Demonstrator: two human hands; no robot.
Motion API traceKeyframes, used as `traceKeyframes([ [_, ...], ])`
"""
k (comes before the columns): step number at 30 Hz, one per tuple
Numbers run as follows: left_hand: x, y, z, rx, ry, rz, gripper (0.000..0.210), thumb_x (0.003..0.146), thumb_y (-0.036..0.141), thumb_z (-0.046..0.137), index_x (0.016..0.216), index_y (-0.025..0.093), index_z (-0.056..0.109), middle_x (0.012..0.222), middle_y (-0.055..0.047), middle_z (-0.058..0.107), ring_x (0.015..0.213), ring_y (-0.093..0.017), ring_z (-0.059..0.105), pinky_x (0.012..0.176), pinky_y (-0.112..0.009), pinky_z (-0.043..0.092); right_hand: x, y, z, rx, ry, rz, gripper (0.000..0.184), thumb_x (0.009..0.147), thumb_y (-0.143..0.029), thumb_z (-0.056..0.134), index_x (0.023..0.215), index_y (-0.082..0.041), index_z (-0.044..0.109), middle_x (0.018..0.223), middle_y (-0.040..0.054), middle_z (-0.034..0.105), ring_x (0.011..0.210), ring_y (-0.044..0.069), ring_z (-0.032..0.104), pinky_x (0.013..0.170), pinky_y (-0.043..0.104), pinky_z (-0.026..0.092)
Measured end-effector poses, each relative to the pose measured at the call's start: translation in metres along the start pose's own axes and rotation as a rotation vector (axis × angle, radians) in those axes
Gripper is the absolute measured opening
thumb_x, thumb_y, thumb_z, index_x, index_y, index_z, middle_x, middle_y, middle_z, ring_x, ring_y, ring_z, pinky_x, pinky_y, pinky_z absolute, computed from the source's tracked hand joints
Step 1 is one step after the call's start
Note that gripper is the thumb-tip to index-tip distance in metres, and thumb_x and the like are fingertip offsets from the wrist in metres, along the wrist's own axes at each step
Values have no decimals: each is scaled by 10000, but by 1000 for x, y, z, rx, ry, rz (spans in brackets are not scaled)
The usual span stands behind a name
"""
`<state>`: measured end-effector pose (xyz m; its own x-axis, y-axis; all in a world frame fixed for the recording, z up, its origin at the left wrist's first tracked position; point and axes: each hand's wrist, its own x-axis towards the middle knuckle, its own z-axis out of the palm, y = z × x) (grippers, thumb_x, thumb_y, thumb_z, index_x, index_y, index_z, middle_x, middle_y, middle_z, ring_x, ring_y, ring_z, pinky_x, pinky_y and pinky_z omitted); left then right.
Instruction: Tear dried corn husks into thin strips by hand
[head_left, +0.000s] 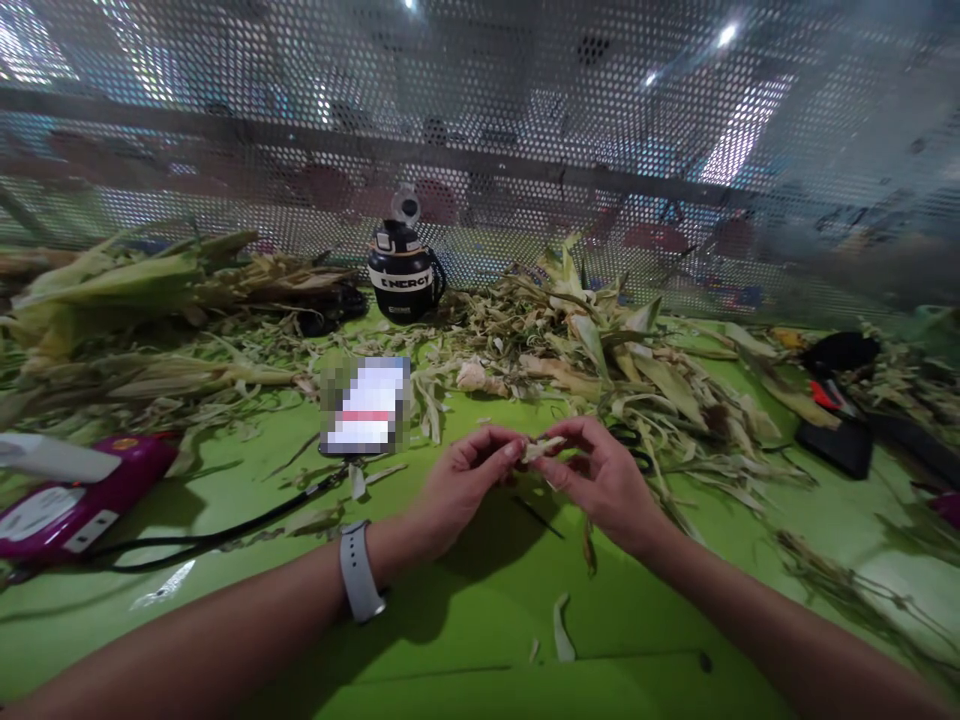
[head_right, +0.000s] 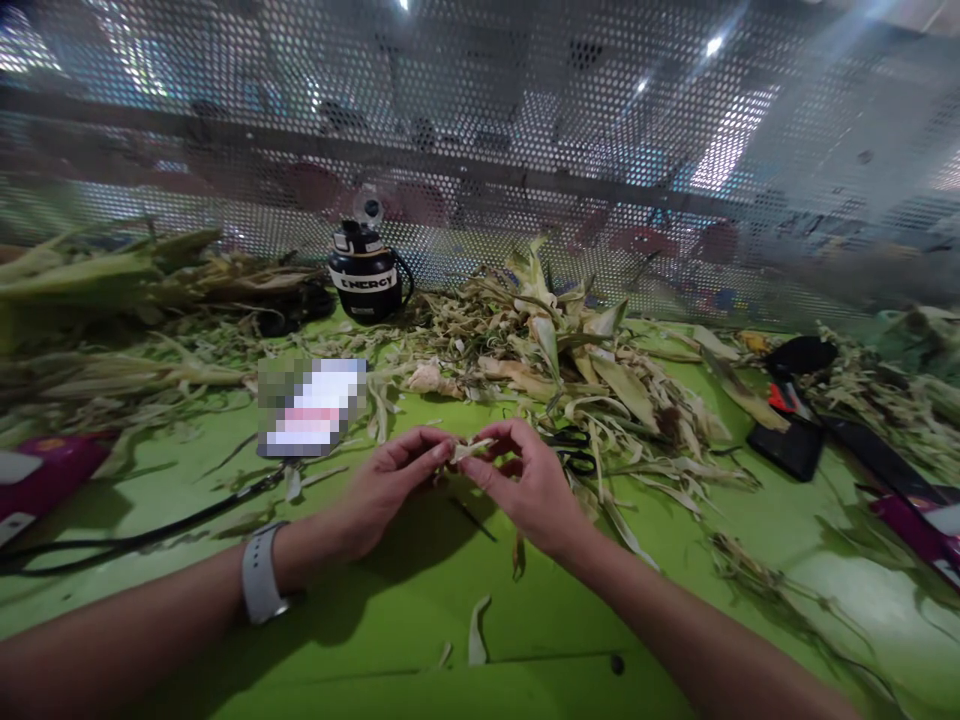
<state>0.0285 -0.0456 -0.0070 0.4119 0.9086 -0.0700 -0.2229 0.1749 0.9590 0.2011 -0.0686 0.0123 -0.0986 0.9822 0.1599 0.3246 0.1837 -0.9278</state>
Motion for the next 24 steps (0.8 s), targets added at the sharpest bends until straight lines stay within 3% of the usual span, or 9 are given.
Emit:
traceKeyframes([
  [4, 1, 0, -1, -23, 14, -29, 210, 773, 346, 642, 882, 167, 631, 798, -2, 610, 658, -84, 511, 641, -206, 438, 4, 6, -2, 205, -110, 85, 252, 777, -358, 644, 928, -190, 533, 797, 14, 597, 727, 133, 582, 640, 259, 493],
  [8, 0, 1, 0, -59, -12, -32, 200, 755, 316, 666, 879, 160, 643, 782, 5, 613, 647, -76, 510, 646, -206, 432, 6, 9, -1, 279, -107, 112, 256, 717, -356, 705, 826, -189, 544, 737, -16, 605, 698, 119, 577, 657, 251, 478],
  [15, 0, 3, -2, 9, -68, 9, 252, 718, 275, 702, 928, 153, 636, 721, 13, 597, 678, -96, 536, 675, -229, 430, 5, -2, -5, 242, -154, 173, 266, 701, -374, 707, 766, -178, 538, 649, -35, 575, 606, 103, 546, 593, 232, 451],
  [19, 1, 4, -3, 94, -97, 43, 243, 738, 312, 677, 908, 151, 613, 702, 17, 576, 666, -100, 526, 649, -226, 425, 5, 0, -6, 130, -168, 91, 232, 731, -368, 676, 756, -182, 540, 655, -29, 551, 604, 111, 532, 570, 237, 443],
  [24, -1, 6, 0, 1, -71, -2, 244, 829, 419, 537, 857, 177, 534, 690, 34, 560, 622, -98, 540, 633, -241, 452, 2, 3, -2, 100, -165, 36, 208, 767, -360, 652, 758, -186, 538, 698, -16, 578, 651, 123, 561, 608, 249, 459],
])
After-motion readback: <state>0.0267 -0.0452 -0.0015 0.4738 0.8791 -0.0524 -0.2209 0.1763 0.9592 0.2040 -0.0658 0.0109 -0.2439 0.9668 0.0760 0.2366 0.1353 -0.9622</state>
